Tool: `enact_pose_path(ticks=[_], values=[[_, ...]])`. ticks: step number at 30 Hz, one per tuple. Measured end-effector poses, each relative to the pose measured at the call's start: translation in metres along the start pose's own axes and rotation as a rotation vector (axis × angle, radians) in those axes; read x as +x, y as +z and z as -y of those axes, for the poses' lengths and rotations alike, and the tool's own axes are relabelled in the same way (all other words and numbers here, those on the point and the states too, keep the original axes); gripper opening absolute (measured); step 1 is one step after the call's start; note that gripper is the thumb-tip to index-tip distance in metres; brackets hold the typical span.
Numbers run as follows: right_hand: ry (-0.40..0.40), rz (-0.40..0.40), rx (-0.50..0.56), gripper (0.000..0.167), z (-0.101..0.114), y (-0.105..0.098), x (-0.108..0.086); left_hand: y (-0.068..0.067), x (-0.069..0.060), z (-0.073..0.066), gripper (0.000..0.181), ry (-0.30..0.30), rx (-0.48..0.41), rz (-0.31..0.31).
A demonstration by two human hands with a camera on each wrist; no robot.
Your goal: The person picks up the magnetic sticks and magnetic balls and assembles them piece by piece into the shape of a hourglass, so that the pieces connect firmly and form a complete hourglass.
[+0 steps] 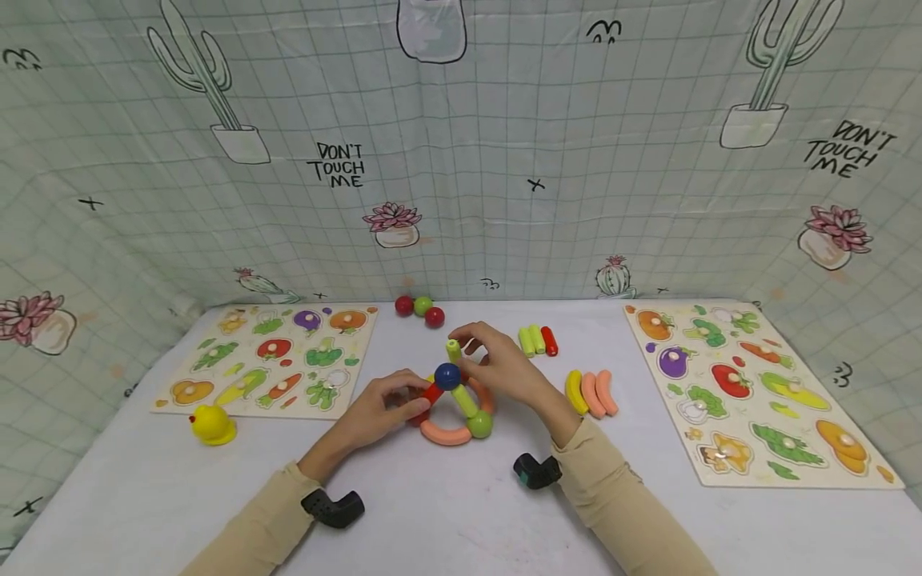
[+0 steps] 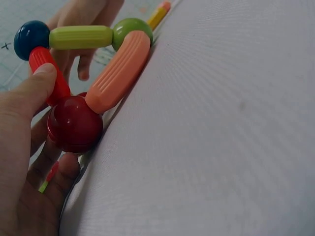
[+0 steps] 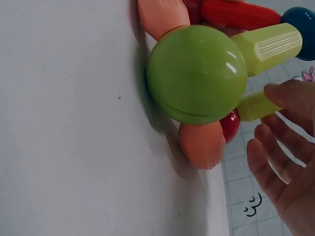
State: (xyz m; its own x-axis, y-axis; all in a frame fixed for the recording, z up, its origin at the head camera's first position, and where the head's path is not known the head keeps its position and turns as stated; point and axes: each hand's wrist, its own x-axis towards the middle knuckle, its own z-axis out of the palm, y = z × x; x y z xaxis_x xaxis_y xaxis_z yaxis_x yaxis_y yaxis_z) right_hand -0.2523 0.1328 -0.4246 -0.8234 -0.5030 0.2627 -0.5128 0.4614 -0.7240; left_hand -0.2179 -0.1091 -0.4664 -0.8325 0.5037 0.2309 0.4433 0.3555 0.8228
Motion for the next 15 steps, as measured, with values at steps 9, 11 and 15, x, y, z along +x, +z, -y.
enact_pose_path(ticks=[9,11,15], values=[[-0.001,0.011,-0.001,0.029,0.0006,0.0013,0.0016,0.0005,0.0009,-0.0019,0.021,0.001,0.004,0.005],[-0.001,0.023,0.002,0.029,0.0005,0.001,0.0002,0.0004,0.0008,-0.002,0.021,-0.004,0.003,0.008],[0.001,0.046,0.008,0.027,0.0002,0.0007,-0.0025,0.0003,0.0002,-0.002,0.022,-0.001,0.002,0.011]])
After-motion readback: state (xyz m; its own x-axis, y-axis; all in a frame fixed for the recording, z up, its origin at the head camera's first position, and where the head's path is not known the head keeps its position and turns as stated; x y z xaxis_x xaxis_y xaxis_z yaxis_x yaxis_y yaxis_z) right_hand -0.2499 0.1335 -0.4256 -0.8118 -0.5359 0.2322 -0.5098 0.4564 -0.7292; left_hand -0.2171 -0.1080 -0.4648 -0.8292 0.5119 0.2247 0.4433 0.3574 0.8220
